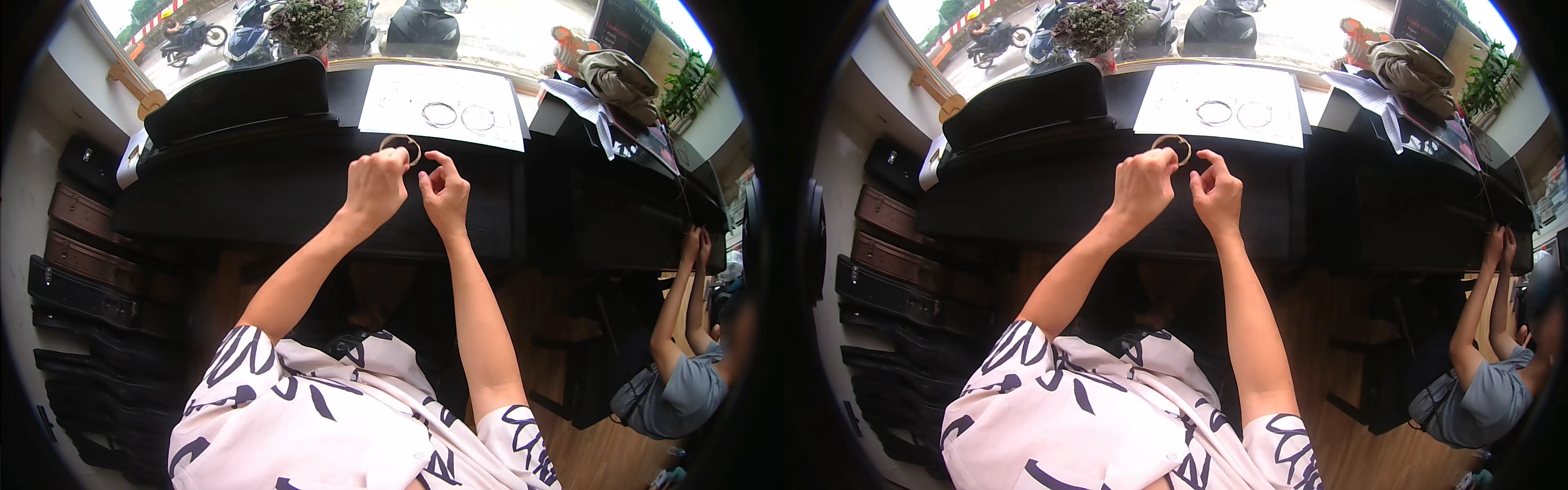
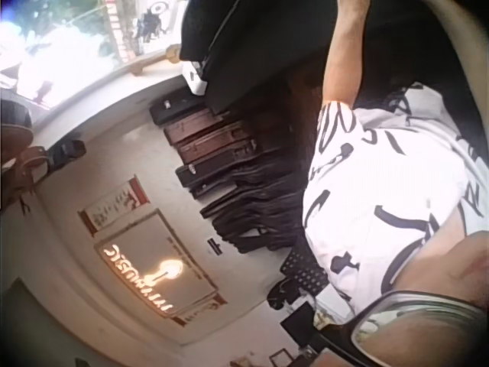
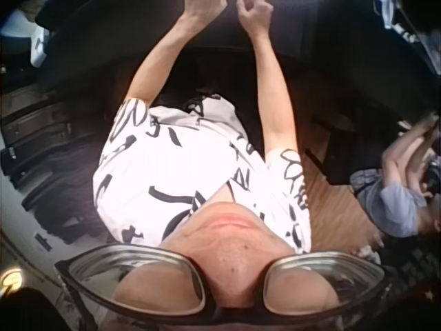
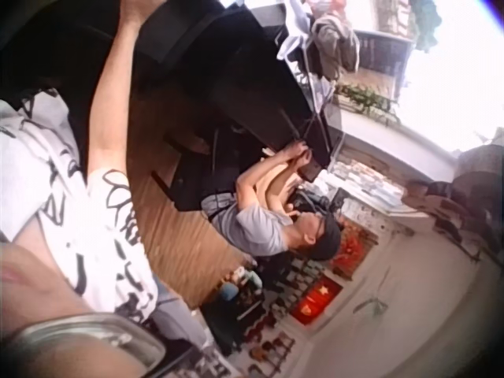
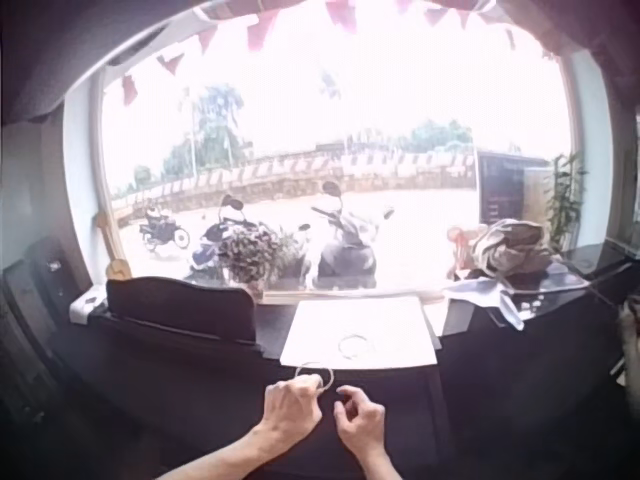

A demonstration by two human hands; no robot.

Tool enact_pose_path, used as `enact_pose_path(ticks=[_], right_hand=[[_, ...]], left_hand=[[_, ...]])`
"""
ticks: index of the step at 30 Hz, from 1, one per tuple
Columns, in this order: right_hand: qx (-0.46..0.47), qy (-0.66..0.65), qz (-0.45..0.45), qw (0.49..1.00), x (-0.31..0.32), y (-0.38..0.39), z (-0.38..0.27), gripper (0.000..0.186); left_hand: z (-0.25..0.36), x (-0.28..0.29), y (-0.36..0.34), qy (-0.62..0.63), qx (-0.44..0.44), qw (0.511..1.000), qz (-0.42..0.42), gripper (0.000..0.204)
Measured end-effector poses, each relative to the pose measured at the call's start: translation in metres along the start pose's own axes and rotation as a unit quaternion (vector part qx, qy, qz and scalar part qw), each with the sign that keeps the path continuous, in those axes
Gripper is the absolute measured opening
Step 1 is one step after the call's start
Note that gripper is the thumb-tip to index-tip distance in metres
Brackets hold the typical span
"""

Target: The person shapes thin metal wire into circular rings by hand. They repeatedly bend and close the wire, then place the finished rings on a white paper on the counter. The process is repeated for multiple rings.

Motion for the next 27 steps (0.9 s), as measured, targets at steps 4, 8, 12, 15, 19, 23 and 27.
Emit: enact_pose_path(ticks=[4,8,12,15,19,23,27], right_hand=[[0.029,-0.074,-0.026,0.996,-0.007,-0.001,0.0,0.021],[-0.023,-0.097,-0.078,0.992,-0.006,0.003,0.012,0.015],[-0.069,-0.096,-0.121,0.986,-0.004,0.014,0.012,0.014],[-0.04,-0.048,-0.093,0.994,-0.004,0.022,0.011,0.013],[-0.064,-0.027,-0.076,0.995,-0.009,0.025,0.006,0.012],[-0.094,-0.02,-0.104,0.99,-0.026,0.014,-0.013,0.013],[0.024,0.02,-0.121,0.992,-0.068,-0.041,-0.062,0.011]], left_hand=[[0.001,0.011,0.03,0.096,0.018,0.995,-0.034,0.003],[-0.012,0.005,0.044,0.112,-0.024,0.993,-0.039,0.005],[-0.033,-0.012,0.06,0.093,-0.086,0.991,-0.031,0.004],[-0.038,-0.022,0.058,0.111,-0.118,0.987,-0.021,0.003],[-0.044,-0.022,0.057,0.159,-0.126,0.979,-0.009,0.004],[-0.059,-0.003,0.051,0.193,-0.165,0.967,0.034,0.008],[-0.108,0.038,-0.003,0.181,-0.153,0.952,0.194,0.013]])
Point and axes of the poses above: each hand's wrist, its own y-axis away from the middle knuckle, its own x-axis out of the back of the hand, z = x × y, the point moved 5 cm from there along -y, towards the middle knuckle, and after that the axes turned 10 degrees about z, right-handed, at the moved point
